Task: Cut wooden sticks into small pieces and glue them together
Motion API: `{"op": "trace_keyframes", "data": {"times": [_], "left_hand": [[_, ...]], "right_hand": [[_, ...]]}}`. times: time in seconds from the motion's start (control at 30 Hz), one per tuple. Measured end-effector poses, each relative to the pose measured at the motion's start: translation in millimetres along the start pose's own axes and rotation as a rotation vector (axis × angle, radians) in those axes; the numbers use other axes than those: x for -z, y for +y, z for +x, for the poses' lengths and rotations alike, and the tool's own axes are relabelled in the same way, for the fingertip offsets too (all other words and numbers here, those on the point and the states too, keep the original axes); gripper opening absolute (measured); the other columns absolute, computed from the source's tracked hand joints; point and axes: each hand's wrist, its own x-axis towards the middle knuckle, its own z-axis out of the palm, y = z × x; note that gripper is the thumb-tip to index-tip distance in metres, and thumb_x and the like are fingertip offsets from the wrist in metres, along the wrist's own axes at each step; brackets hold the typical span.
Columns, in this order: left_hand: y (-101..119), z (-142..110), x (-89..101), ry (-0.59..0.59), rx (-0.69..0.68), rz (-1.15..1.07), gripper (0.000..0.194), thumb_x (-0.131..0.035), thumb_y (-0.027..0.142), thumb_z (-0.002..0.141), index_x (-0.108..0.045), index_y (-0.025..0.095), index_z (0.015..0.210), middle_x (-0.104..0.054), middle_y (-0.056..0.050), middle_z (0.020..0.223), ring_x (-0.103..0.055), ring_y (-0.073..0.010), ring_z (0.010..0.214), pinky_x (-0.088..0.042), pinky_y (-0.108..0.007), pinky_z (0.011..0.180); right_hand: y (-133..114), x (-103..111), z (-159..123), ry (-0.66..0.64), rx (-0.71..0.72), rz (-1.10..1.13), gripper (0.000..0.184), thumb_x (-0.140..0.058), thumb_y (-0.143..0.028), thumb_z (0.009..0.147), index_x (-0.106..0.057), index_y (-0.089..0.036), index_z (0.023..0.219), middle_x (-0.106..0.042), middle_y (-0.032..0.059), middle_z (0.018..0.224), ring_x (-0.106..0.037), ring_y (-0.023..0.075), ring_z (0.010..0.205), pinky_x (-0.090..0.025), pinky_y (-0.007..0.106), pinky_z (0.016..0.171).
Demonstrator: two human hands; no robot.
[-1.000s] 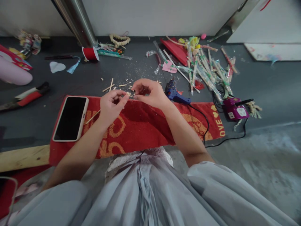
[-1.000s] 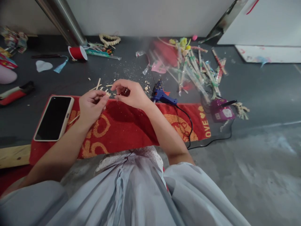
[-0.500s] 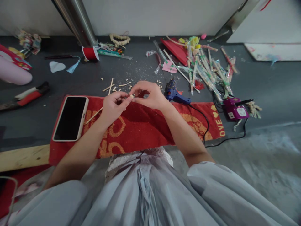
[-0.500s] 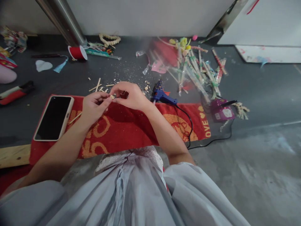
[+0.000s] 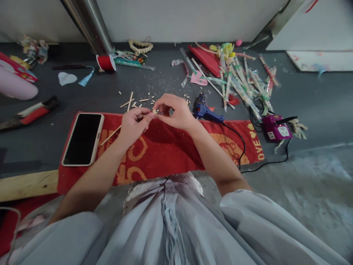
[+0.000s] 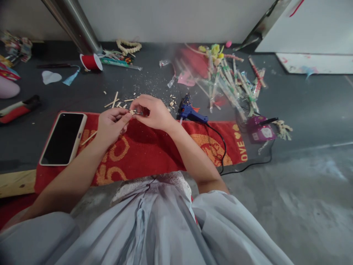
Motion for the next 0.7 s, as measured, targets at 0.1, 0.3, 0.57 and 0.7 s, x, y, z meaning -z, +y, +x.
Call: {"op": "trace_keyframes", "data": {"times": [0.1,0.3,0.57,0.7], "left_hand": [[-2.4,0.6,-2.2,0.013,0.073,-0.084,0.021,-0.070,0.038,0.074,-0.061,0.021,0.080,-0.044,0.008,0.042,-0.036,-0.0051,0.031,-0.029,-0.019,0.033],[2.8,1.0,-6.4,0.028,0.193,-0.209,0.023,-0.074,0.035,0.067,-0.056,0.021,0.072,-0.040,0.010,0.039,-0.029,-0.0036,0.028,-0.021,-0.019,0.029],[3.5,6.6,-2.3,0.041,0.197,-0.172,0.021,-0.067,0.035,0.071,-0.051,0.022,0.073,-0.040,0.010,0.041,-0.024,-0.0024,0.029,-0.017,-0.018,0.028],[3.0,6.1,-4.0,0.007,0.227,-0.143,0.018,-0.063,0.032,0.073,-0.049,0.023,0.078,-0.040,0.011,0.044,-0.027,-0.0034,0.030,-0.019,-0.018,0.029]], "right_hand": [[0.0,-1.0,0.0,0.012,0.020,-0.026,0.015,-0.055,-0.033,0.089,-0.058,-0.019,0.089,-0.054,-0.0003,0.074,-0.050,0.0105,0.068,-0.045,0.026,0.066],[-0.1,-2.3,0.2,-0.003,-0.012,-0.038,0.007,-0.055,-0.024,0.085,-0.060,-0.019,0.088,-0.055,-0.0004,0.074,-0.049,0.0105,0.067,-0.043,0.025,0.065],[-2.8,23.0,5.3,-0.185,-0.253,-0.186,0.013,-0.058,-0.026,0.082,-0.065,-0.016,0.084,-0.062,0.0009,0.073,-0.051,0.0109,0.066,-0.037,0.025,0.067],[-8.6,48.7,3.9,-0.292,-0.414,-0.484,0.012,-0.060,-0.024,0.081,-0.068,-0.016,0.080,-0.066,0.0043,0.076,-0.054,0.0143,0.069,-0.037,0.028,0.068]]}}
